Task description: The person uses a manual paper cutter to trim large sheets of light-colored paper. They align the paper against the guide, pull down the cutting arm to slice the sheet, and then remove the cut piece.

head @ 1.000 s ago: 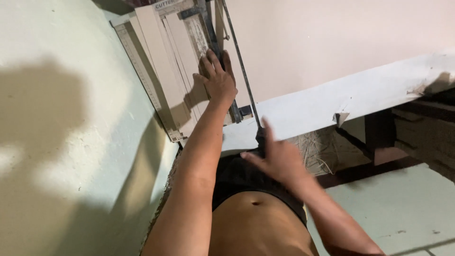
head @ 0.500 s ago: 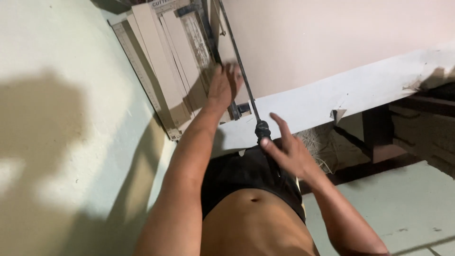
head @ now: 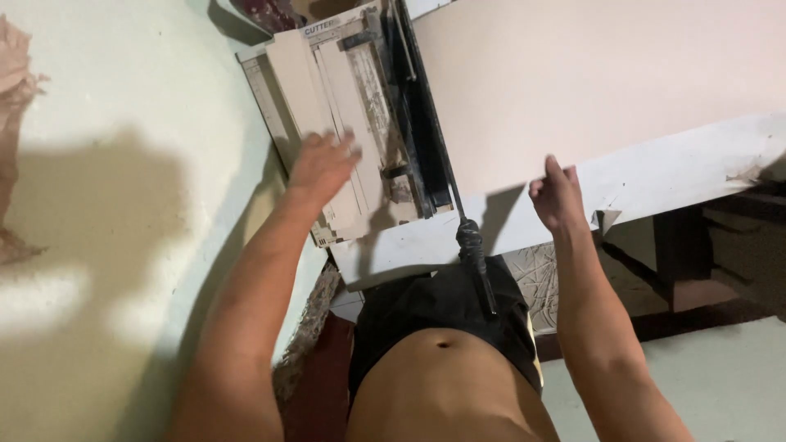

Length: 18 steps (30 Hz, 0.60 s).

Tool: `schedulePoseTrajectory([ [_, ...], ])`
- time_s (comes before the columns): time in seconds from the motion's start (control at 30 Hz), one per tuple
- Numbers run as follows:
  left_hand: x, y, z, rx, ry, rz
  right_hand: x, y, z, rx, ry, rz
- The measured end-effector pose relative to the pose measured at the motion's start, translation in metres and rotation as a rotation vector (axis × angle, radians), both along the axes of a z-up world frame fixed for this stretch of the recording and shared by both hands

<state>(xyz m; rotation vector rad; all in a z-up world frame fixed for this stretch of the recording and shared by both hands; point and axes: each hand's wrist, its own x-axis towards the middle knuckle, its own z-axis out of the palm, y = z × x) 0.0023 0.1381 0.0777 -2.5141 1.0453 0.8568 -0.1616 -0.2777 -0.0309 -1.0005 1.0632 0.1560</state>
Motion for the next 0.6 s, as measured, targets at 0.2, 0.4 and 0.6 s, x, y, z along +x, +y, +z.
schedulePoseTrajectory([
  [0.2, 0.008, -0.010, -0.011, -0.367, -0.054, 1.075, -0.023, 0.029, -0.002, -0.067, 0.004, 0.085],
  [0.4, 0.000, -0.039, -0.049, -0.348, -0.329, 0.846, -0.006, 0.036, -0.008, -0.158, 0.003, 0.278],
  [0.6, -0.008, -0.124, -0.069, -0.172, 0.093, 0.661, 0.007, 0.039, 0.013, -0.133, 0.062, 0.330],
])
